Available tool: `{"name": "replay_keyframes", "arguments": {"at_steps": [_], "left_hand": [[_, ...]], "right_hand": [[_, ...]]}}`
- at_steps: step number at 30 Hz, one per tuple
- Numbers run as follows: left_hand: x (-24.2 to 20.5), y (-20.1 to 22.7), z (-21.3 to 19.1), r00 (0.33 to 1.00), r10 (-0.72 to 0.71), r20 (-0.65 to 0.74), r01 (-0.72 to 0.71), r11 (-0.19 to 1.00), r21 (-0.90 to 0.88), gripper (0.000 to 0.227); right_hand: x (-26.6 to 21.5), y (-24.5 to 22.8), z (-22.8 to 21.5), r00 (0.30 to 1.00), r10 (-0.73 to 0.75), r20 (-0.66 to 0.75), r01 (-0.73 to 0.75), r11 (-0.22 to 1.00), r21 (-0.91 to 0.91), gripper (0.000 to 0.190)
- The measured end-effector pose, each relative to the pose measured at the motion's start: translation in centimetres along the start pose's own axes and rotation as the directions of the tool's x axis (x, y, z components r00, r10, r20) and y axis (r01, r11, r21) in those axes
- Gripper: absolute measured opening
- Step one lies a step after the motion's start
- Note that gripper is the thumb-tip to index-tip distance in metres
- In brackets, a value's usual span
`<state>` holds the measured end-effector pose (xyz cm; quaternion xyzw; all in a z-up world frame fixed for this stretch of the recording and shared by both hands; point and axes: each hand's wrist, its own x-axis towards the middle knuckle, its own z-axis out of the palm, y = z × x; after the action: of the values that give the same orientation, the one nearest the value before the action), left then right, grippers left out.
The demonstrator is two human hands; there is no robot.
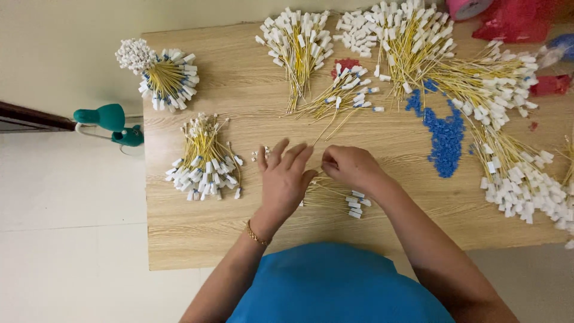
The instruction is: Assembling small electrical components by sliding white tubes onto thin wire leads.
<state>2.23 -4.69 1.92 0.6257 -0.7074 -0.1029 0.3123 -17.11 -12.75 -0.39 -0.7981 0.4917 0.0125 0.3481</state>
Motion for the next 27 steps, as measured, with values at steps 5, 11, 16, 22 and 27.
{"name": "replay_keyframes", "arguments": {"at_steps": [5, 11, 16, 22, 27], "left_hand": [[1.3, 0.3, -1.1, 0.984, 0.110, 0.139, -0.096, 0.990, -0.101, 0.019], [0.5, 0.1, -2.7, 0.930, 0.075, 0.360, 0.091, 0.902, -0.422, 0.014], [-0.2, -0.6, -3.9, 0.893, -0.037, 0.448, 0.282, 0.821, -0.496, 0.018], [-0.5, 1.6, -4.5, 0.939, -0.114, 0.324, 0.275, 0.814, -0.511, 0.015], [-0.4, 3.9, -5.1, 1.000, 0.021, 0.019, -0.014, 0.950, -0.313, 0.010]], "right_hand": [[-4.7, -3.7, -4.7, 0.981, -0.169, -0.099, 0.173, 0.984, 0.030, 0.023], [-8.7, -3.3, -7.7, 0.980, -0.131, -0.146, 0.168, 0.948, 0.272, 0.024], [-10.6, -1.4, -9.1, 0.986, 0.125, -0.108, -0.072, 0.912, 0.404, 0.027], [-9.6, -4.1, -6.2, 0.780, -0.303, -0.547, 0.142, 0.937, -0.318, 0.020], [-8.5, -7.2, -4.6, 0.800, -0.394, -0.453, 0.332, 0.919, -0.215, 0.019]]}}
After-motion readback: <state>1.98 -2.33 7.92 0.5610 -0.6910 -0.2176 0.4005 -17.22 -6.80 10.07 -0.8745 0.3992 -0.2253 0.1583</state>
